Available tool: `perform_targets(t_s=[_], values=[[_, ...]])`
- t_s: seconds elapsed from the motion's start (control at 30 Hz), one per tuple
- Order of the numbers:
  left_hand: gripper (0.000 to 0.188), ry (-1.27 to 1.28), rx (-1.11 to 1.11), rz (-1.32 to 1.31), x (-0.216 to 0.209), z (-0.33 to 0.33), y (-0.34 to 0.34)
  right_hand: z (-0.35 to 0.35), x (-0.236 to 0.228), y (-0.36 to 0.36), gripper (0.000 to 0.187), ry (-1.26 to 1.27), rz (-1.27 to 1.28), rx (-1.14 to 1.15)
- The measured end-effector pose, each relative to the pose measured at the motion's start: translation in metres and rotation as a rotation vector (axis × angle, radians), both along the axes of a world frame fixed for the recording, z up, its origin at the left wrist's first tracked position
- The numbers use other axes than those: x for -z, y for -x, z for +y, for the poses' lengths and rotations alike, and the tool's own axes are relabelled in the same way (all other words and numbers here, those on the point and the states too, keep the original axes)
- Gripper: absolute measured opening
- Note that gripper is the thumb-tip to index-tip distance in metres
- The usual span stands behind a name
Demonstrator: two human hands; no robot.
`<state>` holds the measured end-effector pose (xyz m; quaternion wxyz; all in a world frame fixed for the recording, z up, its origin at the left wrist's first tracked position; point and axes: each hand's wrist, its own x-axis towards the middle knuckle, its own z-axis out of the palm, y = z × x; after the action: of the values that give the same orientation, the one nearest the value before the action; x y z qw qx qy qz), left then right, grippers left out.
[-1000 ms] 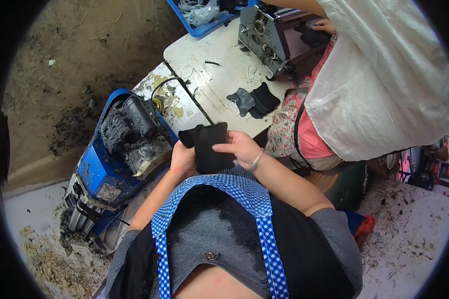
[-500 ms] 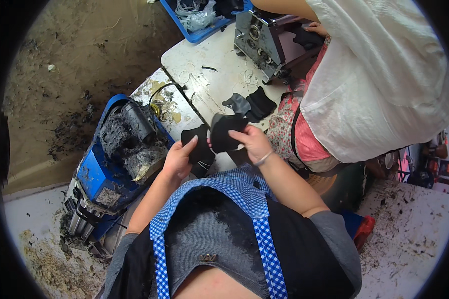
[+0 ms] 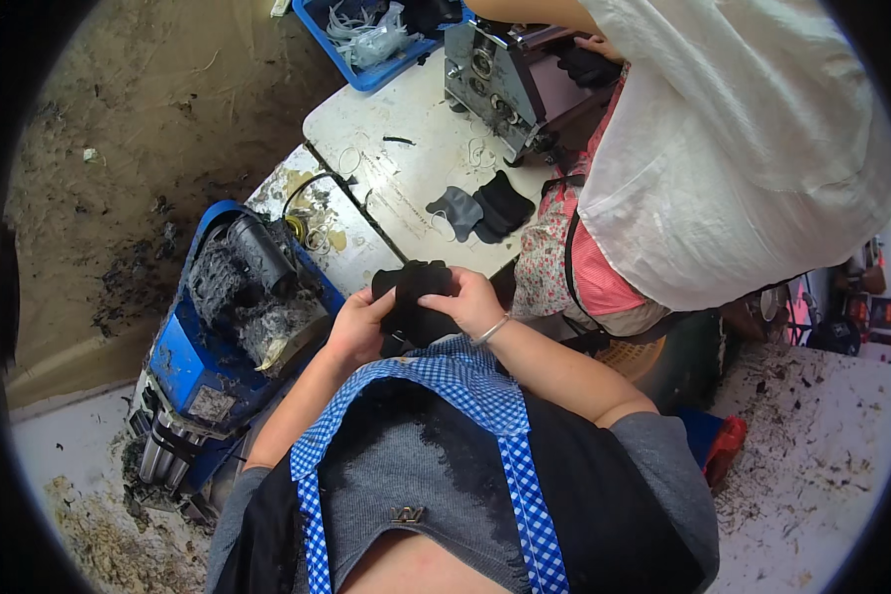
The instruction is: The recorder and a coworker are skiving or thinning leather components using table-top machines in a factory setting.
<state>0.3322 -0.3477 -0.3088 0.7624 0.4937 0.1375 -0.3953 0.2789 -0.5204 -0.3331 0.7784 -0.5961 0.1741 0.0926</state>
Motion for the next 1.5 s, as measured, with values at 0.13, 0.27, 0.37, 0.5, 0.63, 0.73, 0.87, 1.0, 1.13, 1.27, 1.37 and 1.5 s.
perform_targets(t_s=[0.13,0.27,0.37,0.5,0.63,0.73,0.87,1.0,1.13,1.27,1.37,1.5], values=[[0.02,-0.002,-0.075,0.038,-0.01,0.006,-0.012,-0.028,-0.012,-0.003,0.033,-0.22,-0.056,0.169],[0.018,-0.141,-0.126,-0.086,0.001,0.001,-0.015,-0.044,-0.044,0.002,0.051,-0.498,0.006,0.003],[0.017,-0.045,-0.052,-0.071,-0.01,-0.016,-0.008,-0.014,-0.038,-0.002,0.052,-0.4,0.005,-0.121],[0.017,-0.039,0.061,0.078,-0.007,-0.015,-0.012,-0.014,-0.014,-0.007,0.036,-0.368,0.061,-0.013],[0.027,0.038,0.034,0.092,0.004,-0.002,-0.019,-0.025,-0.019,-0.002,0.032,-0.328,-0.004,0.153],[0.019,-0.012,-0.056,0.029,0.006,-0.001,-0.023,-0.045,-0.027,0.003,0.035,-0.535,0.004,0.075],[0.007,-0.217,-0.001,-0.149,0.002,-0.01,-0.017,-0.027,-0.044,0.006,0.044,-0.423,0.002,-0.064],[0.01,-0.1,0.059,-0.145,0.018,-0.024,-0.005,-0.015,-0.007,0.001,0.035,-0.386,0.029,0.07],[0.022,-0.223,-0.116,-0.167,0.006,-0.016,-0.03,-0.05,-0.019,0.013,0.034,-0.335,0.054,0.205],[0.018,-0.306,0.156,-0.513,0.02,-0.035,-0.02,-0.039,-0.032,0.013,0.039,-0.371,-0.059,0.125],[0.018,-0.383,0.377,-0.601,0.039,-0.05,-0.021,-0.036,0.01,0.016,0.036,-0.184,0.108,0.227],[0.027,-0.404,-0.035,-0.405,0.018,-0.057,-0.059,-0.075,-0.005,0.025,0.034,-0.304,-0.042,0.398]])
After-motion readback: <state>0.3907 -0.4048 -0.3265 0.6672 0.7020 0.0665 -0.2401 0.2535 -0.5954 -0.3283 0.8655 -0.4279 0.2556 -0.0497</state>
